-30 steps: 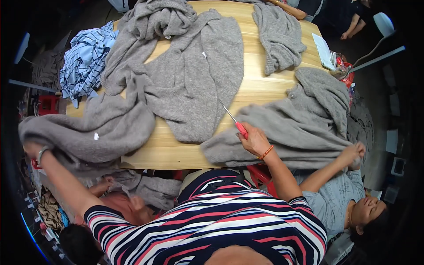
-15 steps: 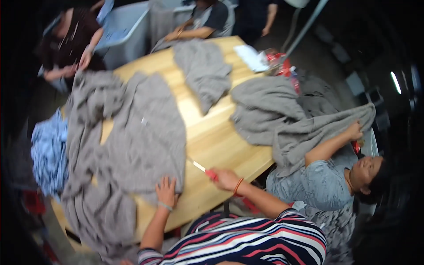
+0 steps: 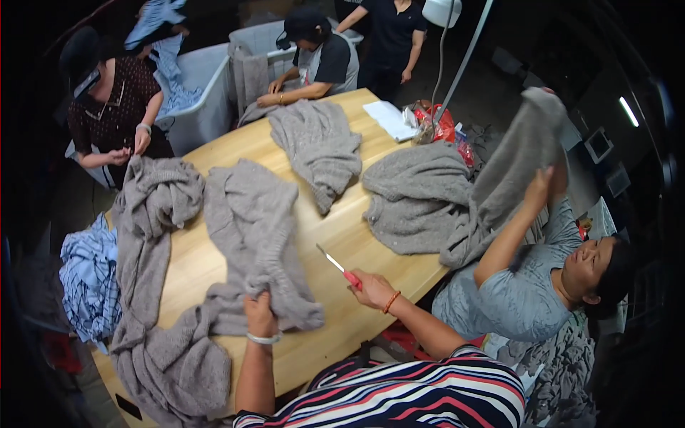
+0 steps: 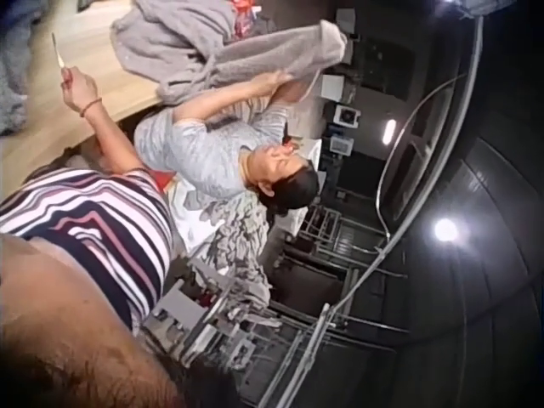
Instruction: Trimming excess material or threads from grey knitted sweaters using scissors.
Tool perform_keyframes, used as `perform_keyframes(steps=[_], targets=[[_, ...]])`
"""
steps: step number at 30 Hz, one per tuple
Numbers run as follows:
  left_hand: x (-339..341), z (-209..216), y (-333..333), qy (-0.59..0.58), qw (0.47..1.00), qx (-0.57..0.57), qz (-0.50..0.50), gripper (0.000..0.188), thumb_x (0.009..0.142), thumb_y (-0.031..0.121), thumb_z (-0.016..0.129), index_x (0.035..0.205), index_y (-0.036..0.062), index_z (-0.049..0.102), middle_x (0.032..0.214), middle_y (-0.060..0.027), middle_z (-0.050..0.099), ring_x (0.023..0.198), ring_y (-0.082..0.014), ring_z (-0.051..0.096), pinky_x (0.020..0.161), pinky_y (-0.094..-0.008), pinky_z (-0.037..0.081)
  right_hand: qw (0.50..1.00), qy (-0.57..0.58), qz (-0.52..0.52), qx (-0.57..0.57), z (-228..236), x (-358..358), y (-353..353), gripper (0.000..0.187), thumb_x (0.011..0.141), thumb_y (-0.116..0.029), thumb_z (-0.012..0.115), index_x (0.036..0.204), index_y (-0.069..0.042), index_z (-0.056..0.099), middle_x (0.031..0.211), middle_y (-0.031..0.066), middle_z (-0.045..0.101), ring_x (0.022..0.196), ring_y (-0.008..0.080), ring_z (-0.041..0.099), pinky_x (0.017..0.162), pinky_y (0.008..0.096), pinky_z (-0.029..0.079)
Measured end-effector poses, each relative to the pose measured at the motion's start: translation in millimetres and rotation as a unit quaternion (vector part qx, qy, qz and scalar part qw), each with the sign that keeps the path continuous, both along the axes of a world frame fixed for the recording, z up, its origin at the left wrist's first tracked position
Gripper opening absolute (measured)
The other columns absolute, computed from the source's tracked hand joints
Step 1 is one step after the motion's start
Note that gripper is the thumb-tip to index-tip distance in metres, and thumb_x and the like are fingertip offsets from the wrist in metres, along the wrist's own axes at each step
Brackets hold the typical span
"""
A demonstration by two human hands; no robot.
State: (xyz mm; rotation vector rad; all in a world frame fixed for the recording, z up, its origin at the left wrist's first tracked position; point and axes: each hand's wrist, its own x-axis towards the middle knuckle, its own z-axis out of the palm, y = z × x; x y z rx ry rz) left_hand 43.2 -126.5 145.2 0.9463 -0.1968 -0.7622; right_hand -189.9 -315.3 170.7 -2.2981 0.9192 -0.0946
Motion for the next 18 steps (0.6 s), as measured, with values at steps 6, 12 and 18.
perform_keyframes(steps=[6, 12, 18], targets=[[60.8, -123.8, 116.7, -0.060, 0.939, 0.301, 0.154, 0.038, 0.086, 0.002, 0.059, 0.124, -0.0024, 0.059, 0.118, -0.0114, 0.065, 0.107, -0.0231, 0.061, 0.095, -0.0353, 0.048, 1.000, 0.010, 0.012, -0.010, -7.3, 3.6, 0.4, 0.030, 0.088, -0.026, 0.065, 0.115, -0.013, 0.058, 0.088, 0.0219, 0.066, 0.084, 0.0440, 0.064, 0.071, 0.0508, 0.052], [44.4, -140.1, 163.4, -0.243, 0.803, 0.481, 0.253, 0.048, 0.085, 0.012, 0.065, 0.129, -0.0027, 0.054, 0.125, -0.0210, 0.059, 0.115, -0.0319, 0.056, 0.100, -0.0408, 0.043, 0.998, 0.029, 0.050, 0.020, -11.6, 0.9, 17.2, 0.031, 0.087, -0.022, 0.064, 0.115, -0.010, 0.059, 0.085, 0.0247, 0.066, 0.080, 0.0456, 0.064, 0.072, 0.0524, 0.051], [25.6, -107.6, 151.5, -0.413, 0.713, 0.519, 0.230, 0.065, 0.081, 0.022, 0.074, 0.136, 0.0031, 0.046, 0.134, -0.0245, 0.047, 0.125, -0.0431, 0.042, 0.107, -0.0498, 0.034, 0.995, 0.045, 0.083, 0.032, -9.6, 3.2, 37.9, 0.033, 0.088, -0.021, 0.063, 0.117, -0.009, 0.058, 0.085, 0.0257, 0.066, 0.082, 0.0464, 0.064, 0.075, 0.0526, 0.051]])
